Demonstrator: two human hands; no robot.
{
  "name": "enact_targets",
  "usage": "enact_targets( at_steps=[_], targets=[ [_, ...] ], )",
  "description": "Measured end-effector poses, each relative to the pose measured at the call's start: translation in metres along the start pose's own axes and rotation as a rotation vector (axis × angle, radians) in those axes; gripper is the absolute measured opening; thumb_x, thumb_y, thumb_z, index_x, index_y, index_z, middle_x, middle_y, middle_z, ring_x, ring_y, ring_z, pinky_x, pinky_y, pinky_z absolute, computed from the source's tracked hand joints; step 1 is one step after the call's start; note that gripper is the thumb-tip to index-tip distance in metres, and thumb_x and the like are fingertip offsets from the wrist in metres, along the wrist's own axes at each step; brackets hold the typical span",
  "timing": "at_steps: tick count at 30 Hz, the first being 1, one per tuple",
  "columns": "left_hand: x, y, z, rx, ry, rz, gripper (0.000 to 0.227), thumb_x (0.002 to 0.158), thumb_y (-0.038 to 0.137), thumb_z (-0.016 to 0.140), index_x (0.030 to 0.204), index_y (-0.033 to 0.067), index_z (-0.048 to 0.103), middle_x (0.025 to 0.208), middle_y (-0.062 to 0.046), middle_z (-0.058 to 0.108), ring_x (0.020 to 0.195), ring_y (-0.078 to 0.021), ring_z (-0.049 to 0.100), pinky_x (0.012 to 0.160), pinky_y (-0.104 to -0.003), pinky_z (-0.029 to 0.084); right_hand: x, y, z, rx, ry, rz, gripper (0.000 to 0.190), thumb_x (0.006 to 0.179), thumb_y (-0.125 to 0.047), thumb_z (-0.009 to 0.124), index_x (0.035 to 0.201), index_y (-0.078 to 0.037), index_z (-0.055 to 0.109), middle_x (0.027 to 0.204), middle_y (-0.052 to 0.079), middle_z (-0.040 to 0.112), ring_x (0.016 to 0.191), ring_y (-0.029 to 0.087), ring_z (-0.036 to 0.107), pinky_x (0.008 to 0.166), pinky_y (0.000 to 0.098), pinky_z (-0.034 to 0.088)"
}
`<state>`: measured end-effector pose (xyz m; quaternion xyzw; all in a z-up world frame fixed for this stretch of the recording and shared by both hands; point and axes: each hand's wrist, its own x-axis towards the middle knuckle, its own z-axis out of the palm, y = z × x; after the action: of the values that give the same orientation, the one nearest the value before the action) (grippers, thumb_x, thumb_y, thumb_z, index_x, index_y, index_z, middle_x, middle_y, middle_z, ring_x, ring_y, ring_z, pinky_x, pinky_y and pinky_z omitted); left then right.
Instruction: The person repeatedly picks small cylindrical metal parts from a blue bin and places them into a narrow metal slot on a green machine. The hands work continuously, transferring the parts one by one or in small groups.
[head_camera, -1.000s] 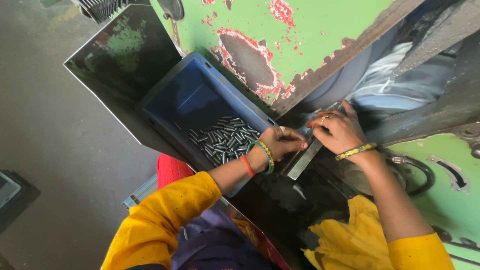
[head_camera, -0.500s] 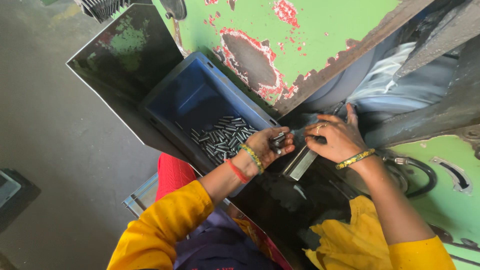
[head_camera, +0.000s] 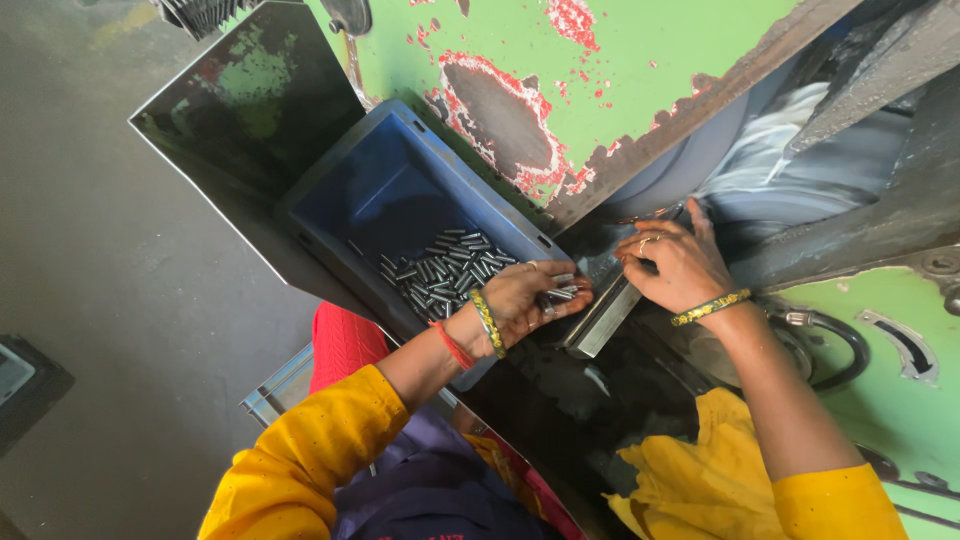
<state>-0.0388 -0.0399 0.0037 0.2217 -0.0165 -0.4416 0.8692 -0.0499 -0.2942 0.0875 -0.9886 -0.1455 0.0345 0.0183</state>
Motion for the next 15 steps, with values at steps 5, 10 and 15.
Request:
enact_targets(
  at_steps=[5,10,15],
  targets=[
    [0.007,-0.003,0.007,0.158,0.061,-0.018,0.033,0.098,0.006,0.056,0.129,-0.0042,0.062,0.116,-0.018,0.071,0.099,-0.025,0.072,0.086,-0.036,0.063,0.001,0.004,0.001,0.004,0.023,-0.005,0.019,0.086,-0.027,0.065,0.094,-0.019,0.081,0.106,-0.007,0.078,0.123,0.018,0.063,0.121,0.0686,0.015],
    [0.022,-0.013,0.014,0.452,0.133,0.053,0.028,0.091,0.005,0.073,0.117,-0.0045,0.068,0.097,-0.01,0.071,0.082,-0.0139,0.068,0.066,-0.029,0.063,0.002,0.005,0.001,0.003,0.01,0.012,0.02,0.086,-0.027,0.065,0.093,-0.019,0.081,0.107,-0.007,0.078,0.122,0.018,0.063,0.121,0.0678,0.015],
    [0.039,-0.026,0.016,0.706,0.158,0.086,0.022,0.087,0.007,0.076,0.107,-0.0028,0.073,0.087,-0.003,0.071,0.065,-0.0098,0.059,0.048,-0.025,0.051,0.0,0.0,-0.009,0.041,-0.03,0.014,0.026,0.092,-0.036,0.062,0.103,-0.021,0.08,0.114,-0.006,0.076,0.129,0.017,0.06,0.122,0.0693,0.011]
  ],
)
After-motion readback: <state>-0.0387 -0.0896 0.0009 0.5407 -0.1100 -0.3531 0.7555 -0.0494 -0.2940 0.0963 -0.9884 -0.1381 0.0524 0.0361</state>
